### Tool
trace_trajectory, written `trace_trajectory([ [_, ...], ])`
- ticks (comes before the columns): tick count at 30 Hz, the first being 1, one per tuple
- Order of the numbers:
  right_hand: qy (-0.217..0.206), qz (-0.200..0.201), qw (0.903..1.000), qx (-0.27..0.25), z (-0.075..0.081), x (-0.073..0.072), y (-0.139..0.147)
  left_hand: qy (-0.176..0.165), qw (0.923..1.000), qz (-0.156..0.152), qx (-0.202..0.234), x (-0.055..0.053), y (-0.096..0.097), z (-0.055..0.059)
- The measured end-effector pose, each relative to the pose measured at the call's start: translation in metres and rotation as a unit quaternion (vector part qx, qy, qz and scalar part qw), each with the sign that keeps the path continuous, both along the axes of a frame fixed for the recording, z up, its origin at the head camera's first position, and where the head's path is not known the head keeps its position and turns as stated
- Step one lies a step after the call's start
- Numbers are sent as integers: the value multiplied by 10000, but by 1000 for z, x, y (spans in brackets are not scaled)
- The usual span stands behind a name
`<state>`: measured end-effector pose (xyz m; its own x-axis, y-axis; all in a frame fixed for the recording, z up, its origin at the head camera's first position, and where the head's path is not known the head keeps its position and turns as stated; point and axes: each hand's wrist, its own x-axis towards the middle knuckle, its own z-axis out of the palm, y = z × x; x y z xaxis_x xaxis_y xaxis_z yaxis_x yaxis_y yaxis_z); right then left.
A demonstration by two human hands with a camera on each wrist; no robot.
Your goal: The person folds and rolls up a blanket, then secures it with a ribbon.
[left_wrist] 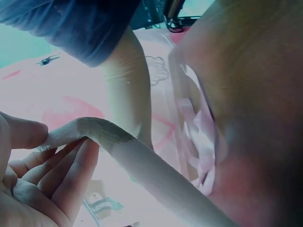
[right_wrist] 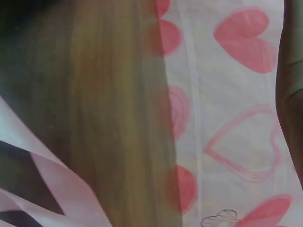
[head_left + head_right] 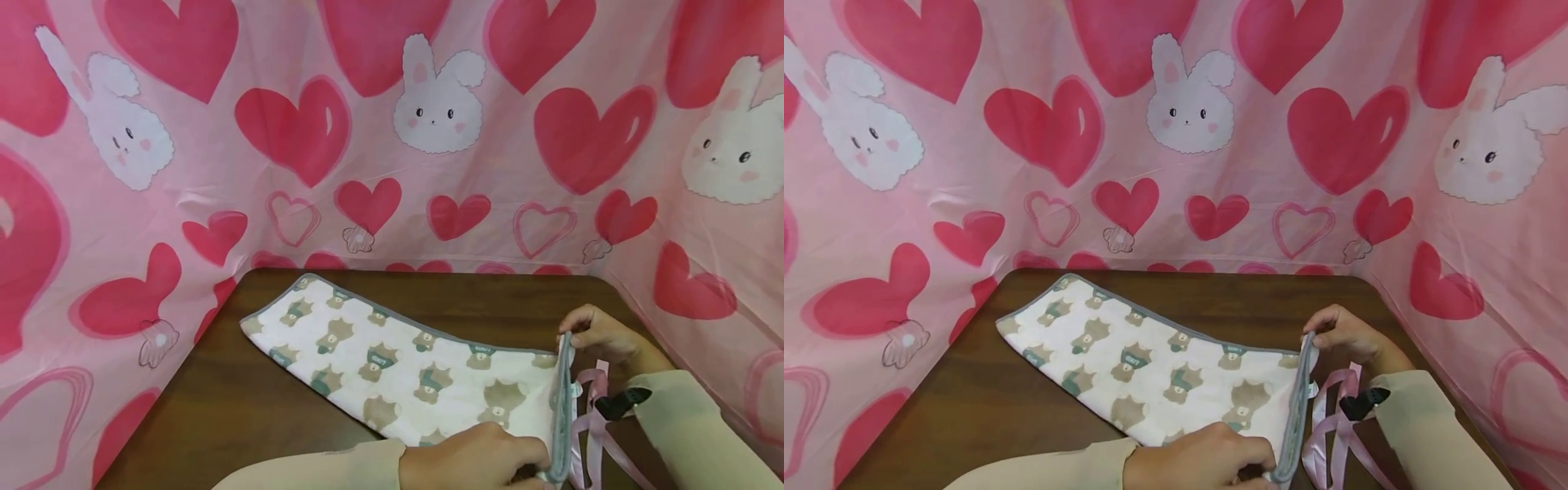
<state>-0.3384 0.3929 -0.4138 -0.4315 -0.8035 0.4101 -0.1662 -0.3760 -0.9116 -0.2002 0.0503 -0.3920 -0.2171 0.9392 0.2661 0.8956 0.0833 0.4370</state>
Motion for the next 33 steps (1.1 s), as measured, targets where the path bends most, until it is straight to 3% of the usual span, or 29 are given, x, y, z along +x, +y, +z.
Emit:
trace_trajectory([
  [4,202,87,9998,37,9,3,6,-15,9999,-119,-99,3,7,5],
  [8,273,320,9990,127,17,7,12,-242,9987,-410,-154,8,16,10],
  [13,385,580,9975,155,26,7,14,-443,9970,-618,148,10,23,18],
  [17,446,540,9975,113,29,3,13,-787,9955,-376,371,8,17,23],
  [22,381,451,9982,96,33,-8,6,-1373,9882,97,674,4,-3,27],
  [24,341,411,9985,152,35,-14,1,-1390,9862,260,859,2,-12,27],
  [30,-14,188,9988,442,50,-34,-27,-946,9820,669,1493,-6,-37,24],
  [33,2,-219,9968,764,57,-41,-41,-1376,9732,937,1585,-13,-49,24],
])
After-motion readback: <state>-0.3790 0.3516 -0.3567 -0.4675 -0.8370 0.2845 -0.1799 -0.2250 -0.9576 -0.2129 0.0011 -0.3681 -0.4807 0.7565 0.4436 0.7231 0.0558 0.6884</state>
